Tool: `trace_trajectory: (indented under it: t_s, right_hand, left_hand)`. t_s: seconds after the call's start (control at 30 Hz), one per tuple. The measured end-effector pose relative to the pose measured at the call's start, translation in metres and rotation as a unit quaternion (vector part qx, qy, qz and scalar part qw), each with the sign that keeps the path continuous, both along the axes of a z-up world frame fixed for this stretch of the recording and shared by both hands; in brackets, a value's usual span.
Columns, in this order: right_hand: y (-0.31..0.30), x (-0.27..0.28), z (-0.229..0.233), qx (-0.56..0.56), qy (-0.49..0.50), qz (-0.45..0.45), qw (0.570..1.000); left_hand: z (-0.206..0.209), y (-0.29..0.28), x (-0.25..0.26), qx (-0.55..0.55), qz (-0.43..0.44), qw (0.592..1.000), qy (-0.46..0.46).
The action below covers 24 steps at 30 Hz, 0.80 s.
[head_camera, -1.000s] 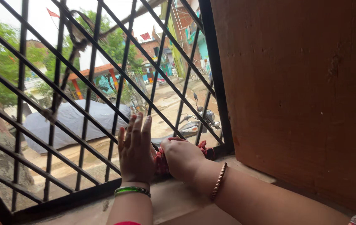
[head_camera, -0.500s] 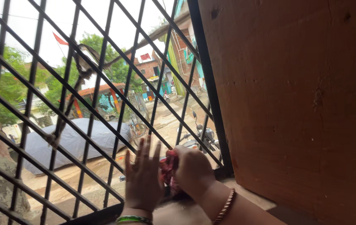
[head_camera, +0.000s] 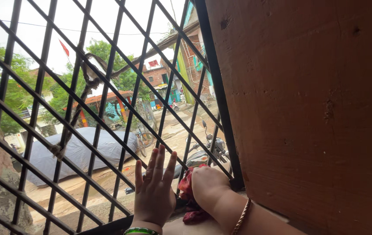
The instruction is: The person wipes a window sill and the window's iron grate with a red cloth, repeatedly rinsing the cloth in a bucket of water.
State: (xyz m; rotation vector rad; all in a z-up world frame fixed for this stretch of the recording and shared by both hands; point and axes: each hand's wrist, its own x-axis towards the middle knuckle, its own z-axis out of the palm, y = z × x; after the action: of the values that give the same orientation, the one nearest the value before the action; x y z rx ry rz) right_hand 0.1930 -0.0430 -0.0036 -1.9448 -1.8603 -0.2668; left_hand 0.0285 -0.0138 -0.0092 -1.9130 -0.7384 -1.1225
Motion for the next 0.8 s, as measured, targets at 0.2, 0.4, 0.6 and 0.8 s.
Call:
trace_trajectory:
  t_s: [0.2, 0.4, 0.6, 0.8]
  right_hand:
    - [-0.013, 0.009, -0.002, -0.066, 0.028, 0.010, 0.997]
    - [-0.037, 0.022, -0.004, -0.029, 0.048, 0.048, 0.997]
    - [-0.065, 0.028, 0.016, 0.139, 0.218, 0.067, 0.964]
    - [-0.035, 0.028, 0.043, 0.530, -0.008, 0.202, 0.824]
  left_hand:
    - [0.003, 0.001, 0.000, -0.015, 0.006, 1.000, -0.006]
    - [0.002, 0.002, -0.001, -0.016, 0.003, 1.000, -0.002]
    - [0.004, 0.003, -0.003, -0.025, -0.008, 1.000, -0.006]
    - [0.004, 0.000, -0.003, -0.036, 0.001, 0.999, -0.007]
